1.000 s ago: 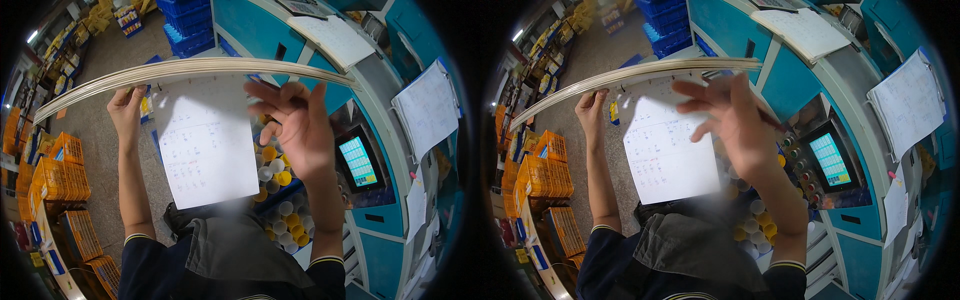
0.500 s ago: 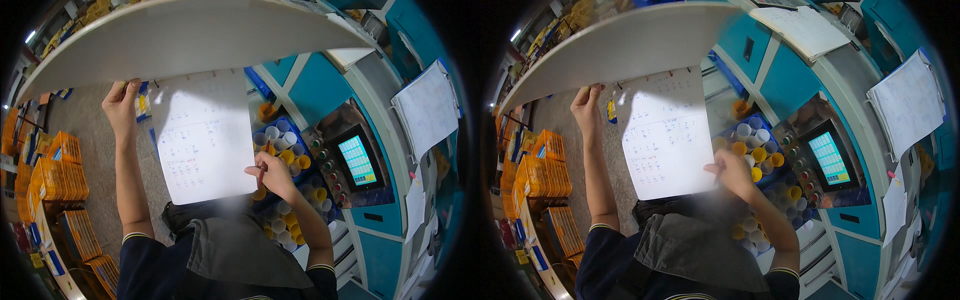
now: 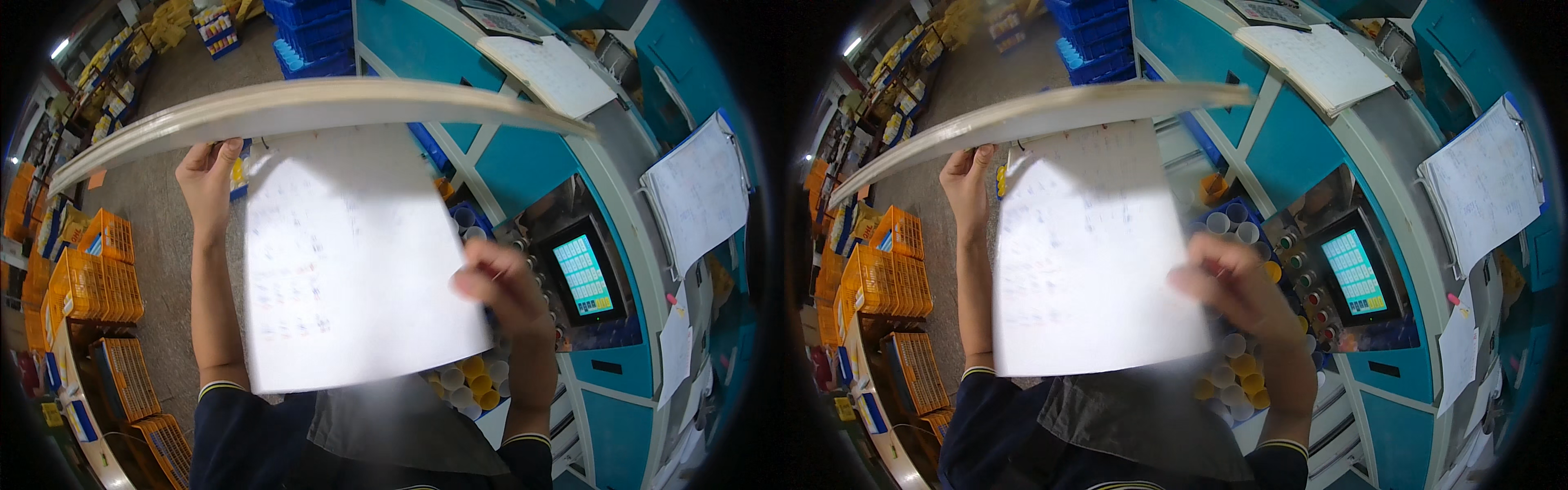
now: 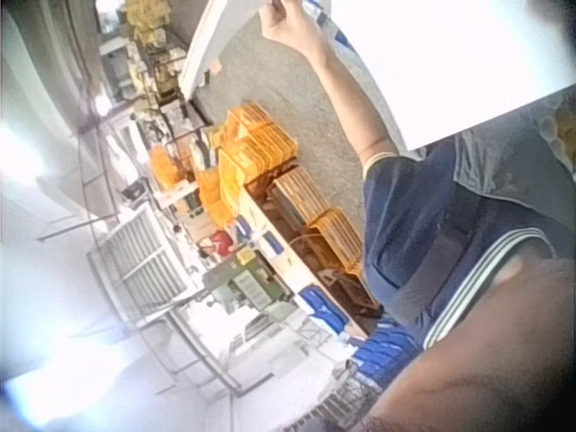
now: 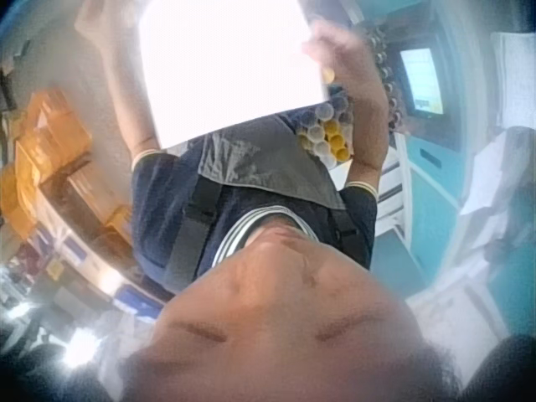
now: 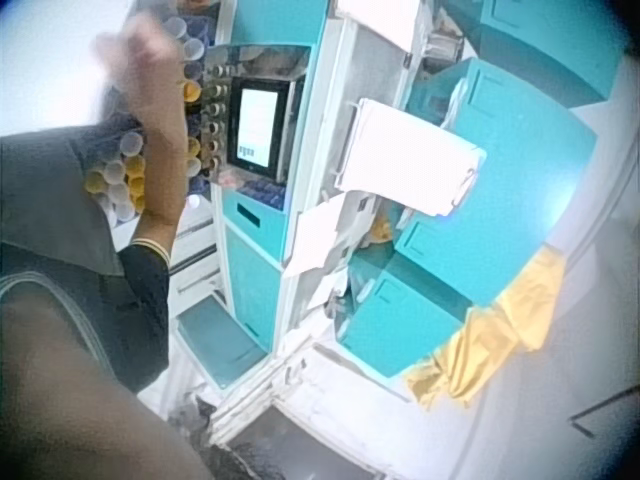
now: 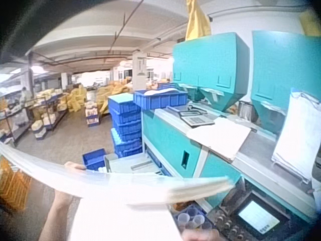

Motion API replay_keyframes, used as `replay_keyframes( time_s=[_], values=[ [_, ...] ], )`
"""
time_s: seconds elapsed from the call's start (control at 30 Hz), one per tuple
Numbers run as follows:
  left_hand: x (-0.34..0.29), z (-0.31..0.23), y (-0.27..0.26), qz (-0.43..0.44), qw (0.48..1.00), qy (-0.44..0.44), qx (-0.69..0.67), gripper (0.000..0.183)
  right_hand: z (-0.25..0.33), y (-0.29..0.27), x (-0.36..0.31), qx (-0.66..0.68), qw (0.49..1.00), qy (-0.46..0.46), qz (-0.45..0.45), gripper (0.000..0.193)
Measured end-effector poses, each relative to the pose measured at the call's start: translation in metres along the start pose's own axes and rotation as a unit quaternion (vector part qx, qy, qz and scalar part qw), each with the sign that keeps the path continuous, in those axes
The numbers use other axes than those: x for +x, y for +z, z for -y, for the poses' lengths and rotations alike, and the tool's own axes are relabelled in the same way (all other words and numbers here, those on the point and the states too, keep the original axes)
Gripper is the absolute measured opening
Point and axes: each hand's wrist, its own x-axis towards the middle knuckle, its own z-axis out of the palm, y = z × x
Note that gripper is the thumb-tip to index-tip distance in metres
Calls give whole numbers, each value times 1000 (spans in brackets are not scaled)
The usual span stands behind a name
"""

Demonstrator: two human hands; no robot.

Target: The person carries blue trays filled with small white and yellow containers to a workstation, places them on a machine, and uses a pen to interact with a touchscreen. They then flip through a notebook, write on it with a pink marker, and continue entering data on the machine's screen.

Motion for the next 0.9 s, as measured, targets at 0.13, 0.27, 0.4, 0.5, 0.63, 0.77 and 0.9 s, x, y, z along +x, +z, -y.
replay_keyframes(
  time_s=[0.13, 0.27, 0.4, 0.5, 0.63, 0.77, 0.9],
  values=[
    [12, -4, -15, 101, 979, -165, -59, 27, 3, 7, 19, -32, 965, -164, -204, 25],
    [-5, 10, -29, 117, 990, -37, 65, 38, 14, 12, 42, 307, 915, -170, -196, 32],
    [-18, 16, -37, 40, 983, -87, 155, 33, 32, 17, 54, 528, 833, -112, -122, 33],
    [-16, 16, -25, 52, 983, 66, 162, 35, 28, 22, 56, 558, 817, -101, -105, 34],
    [-8, 7, -9, 40, 999, 12, 10, 11, -13, 19, 53, 186, 956, -202, -103, 30],
    [-1, 3, -3, 63, 995, 68, -45, 14, -71, 29, 26, -138, 977, -33, -159, 26],
    [-2, 3, -1, 22, 999, 33, -18, 14, -106, 54, -4, -137, 976, 133, -105, 32]
  ],
)
